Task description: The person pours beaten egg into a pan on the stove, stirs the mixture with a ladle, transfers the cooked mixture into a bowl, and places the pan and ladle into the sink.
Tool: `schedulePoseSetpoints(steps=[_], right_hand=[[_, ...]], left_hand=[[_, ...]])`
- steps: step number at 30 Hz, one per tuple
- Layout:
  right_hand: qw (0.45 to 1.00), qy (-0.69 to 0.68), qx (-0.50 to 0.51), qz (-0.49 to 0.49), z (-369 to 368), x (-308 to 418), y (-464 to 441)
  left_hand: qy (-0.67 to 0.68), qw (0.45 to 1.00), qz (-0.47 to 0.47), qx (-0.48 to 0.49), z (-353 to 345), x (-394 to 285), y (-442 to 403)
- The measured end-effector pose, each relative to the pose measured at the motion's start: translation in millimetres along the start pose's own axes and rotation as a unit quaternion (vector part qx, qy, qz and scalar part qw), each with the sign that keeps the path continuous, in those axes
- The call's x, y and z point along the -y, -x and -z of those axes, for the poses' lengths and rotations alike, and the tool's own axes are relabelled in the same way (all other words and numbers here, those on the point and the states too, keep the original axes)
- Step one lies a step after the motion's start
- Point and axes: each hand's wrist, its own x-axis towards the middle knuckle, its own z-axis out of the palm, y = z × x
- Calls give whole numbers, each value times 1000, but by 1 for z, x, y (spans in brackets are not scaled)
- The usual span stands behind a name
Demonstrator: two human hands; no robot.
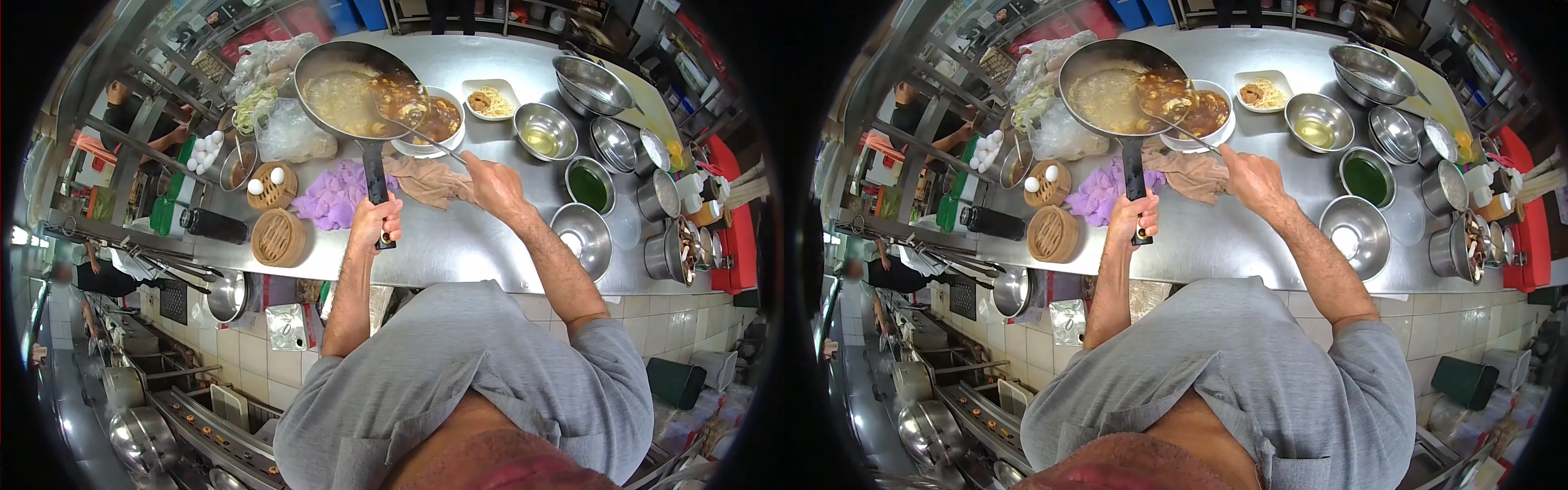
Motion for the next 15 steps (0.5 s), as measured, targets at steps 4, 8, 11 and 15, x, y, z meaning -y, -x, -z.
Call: schedulePoseSetpoints(steps=[4,8,11,15], right_hand=[[1000,-14,2,-26,11,6,2],[999,-6,-8,-45,8,-3,5],[998,-20,-35,-48,6,-10,8],[997,-26,-39,-65,13,-13,14]], left_hand=[[-7,1000,-5,-4,1,1,0],[-6,1000,-2,0,2,-1,1],[-6,1000,-2,-5,2,-2,1],[-4,1000,-1,-4,4,-1,1]])
